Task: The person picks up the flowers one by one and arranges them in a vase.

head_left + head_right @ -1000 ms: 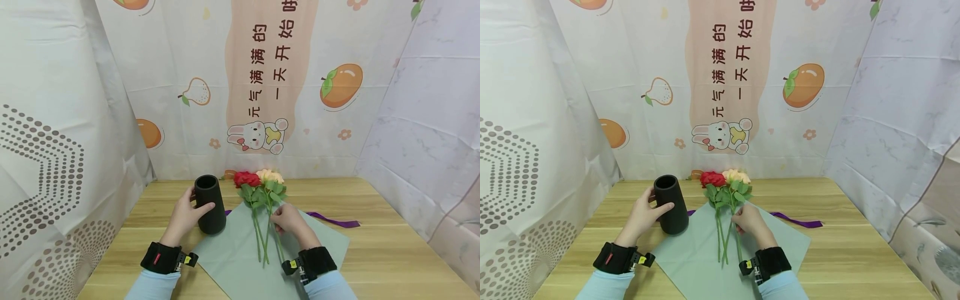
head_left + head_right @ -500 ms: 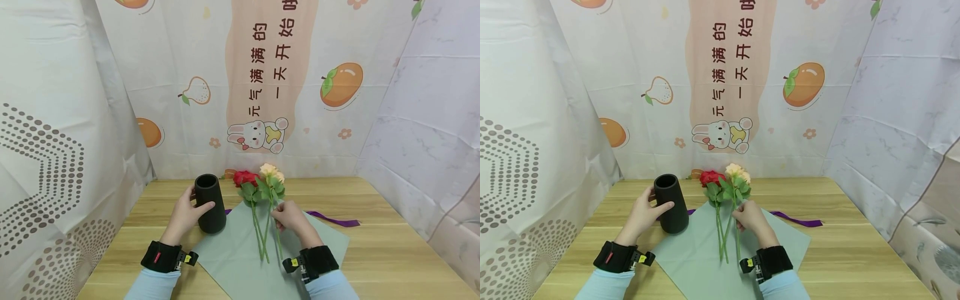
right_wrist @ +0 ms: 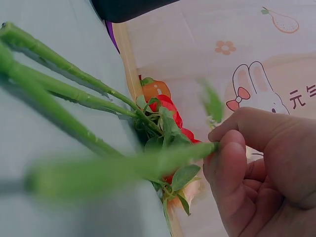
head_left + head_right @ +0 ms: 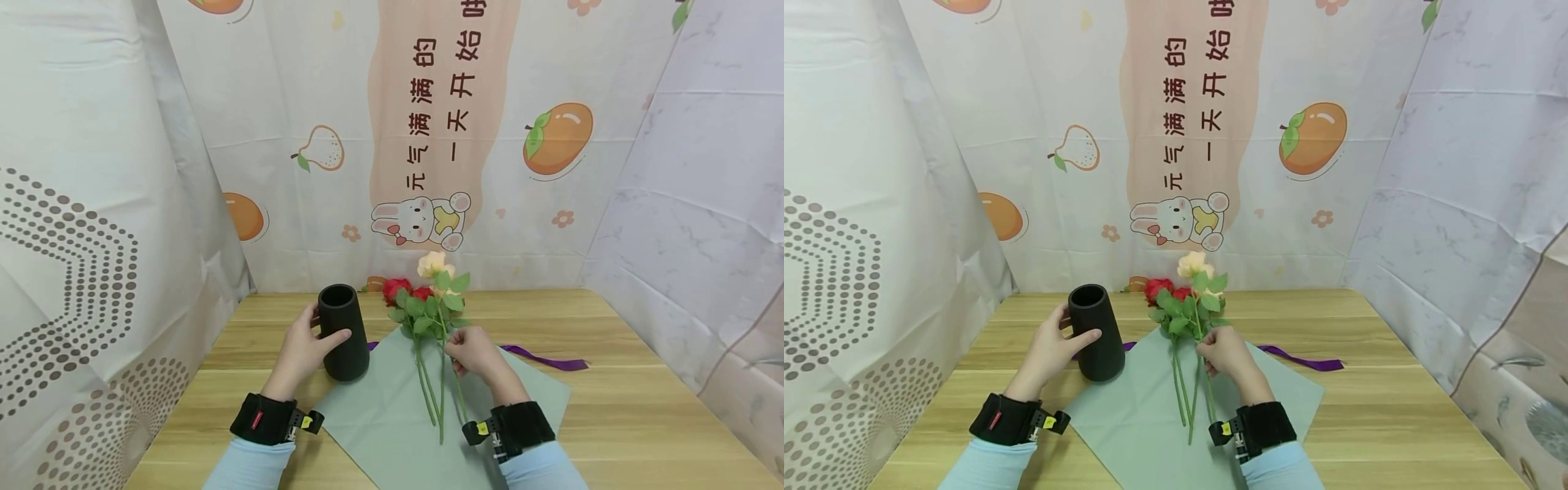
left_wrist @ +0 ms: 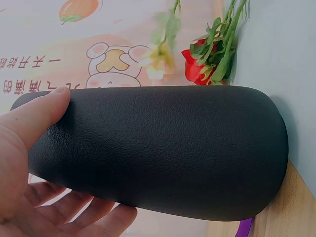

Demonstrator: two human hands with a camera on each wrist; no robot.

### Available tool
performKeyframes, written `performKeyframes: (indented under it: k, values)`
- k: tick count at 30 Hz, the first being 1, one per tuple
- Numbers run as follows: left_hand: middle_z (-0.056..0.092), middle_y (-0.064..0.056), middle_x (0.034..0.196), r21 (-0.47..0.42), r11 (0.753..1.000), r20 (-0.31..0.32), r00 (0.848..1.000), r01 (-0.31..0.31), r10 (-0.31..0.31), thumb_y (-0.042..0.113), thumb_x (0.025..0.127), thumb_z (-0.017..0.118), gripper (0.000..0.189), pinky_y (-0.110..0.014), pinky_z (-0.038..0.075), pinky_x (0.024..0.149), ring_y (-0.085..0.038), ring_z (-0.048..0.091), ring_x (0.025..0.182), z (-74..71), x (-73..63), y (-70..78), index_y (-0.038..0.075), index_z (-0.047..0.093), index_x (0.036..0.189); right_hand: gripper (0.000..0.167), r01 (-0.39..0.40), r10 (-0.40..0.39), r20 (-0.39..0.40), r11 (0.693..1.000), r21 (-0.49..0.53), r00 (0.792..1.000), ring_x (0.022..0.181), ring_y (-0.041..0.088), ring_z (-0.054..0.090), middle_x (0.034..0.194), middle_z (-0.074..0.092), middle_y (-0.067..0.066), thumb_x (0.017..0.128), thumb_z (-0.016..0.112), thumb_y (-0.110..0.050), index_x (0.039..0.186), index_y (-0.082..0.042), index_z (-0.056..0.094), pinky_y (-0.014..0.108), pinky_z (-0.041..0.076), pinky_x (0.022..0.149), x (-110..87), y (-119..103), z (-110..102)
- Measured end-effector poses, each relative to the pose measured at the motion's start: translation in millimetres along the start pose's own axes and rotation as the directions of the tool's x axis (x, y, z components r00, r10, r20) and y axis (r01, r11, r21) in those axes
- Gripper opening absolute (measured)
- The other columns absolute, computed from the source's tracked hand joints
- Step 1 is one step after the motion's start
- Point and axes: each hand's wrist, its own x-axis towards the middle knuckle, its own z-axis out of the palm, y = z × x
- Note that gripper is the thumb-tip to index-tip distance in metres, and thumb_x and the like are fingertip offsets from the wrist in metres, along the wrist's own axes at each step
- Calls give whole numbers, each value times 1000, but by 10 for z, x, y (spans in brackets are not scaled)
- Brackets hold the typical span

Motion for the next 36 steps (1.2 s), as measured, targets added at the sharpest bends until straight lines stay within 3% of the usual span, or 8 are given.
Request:
performKeyframes:
  k: [8,20,28,33,36]
  values:
    - [51,-14,148,0,1000,2,1000,-4,4,34,86,84,81,-56,49,100,-37,49,134,-3,4,5,13,43,151,5,31,-31,-1,998,61,1000,56,23,62,75,62,13,96,60,-3,99,1,62,36,58,53,-9,-20,-21]
    - [51,-14,147,-4,1000,2,1000,-11,11,33,86,85,81,-56,49,100,-37,50,133,-4,0,3,13,42,152,28,80,-72,-89,993,91,993,63,22,63,74,64,15,93,58,-5,118,7,65,40,60,64,27,-71,-61]
    - [51,-13,148,-11,1000,5,1000,-12,12,33,86,85,81,-56,49,100,-37,49,133,-4,-8,10,14,42,152,11,129,-118,-124,987,91,985,60,23,64,72,64,11,97,63,-12,100,-1,65,46,60,64,12,-127,-85]
    - [50,-13,148,-8,1000,4,1000,-15,15,34,86,84,81,-56,49,100,-38,49,134,-3,-7,7,14,42,152,16,153,-147,-140,988,34,979,63,21,66,82,69,9,101,66,-19,101,-4,69,42,59,64,1,-138,-104]
    - [50,-13,148,-9,1000,4,1000,-18,18,35,86,84,81,-57,49,100,-37,49,134,-5,-8,6,14,42,152,16,181,-181,-169,983,-11,969,64,19,66,80,69,7,101,67,-19,104,-4,72,37,58,63,-10,-151,-113]
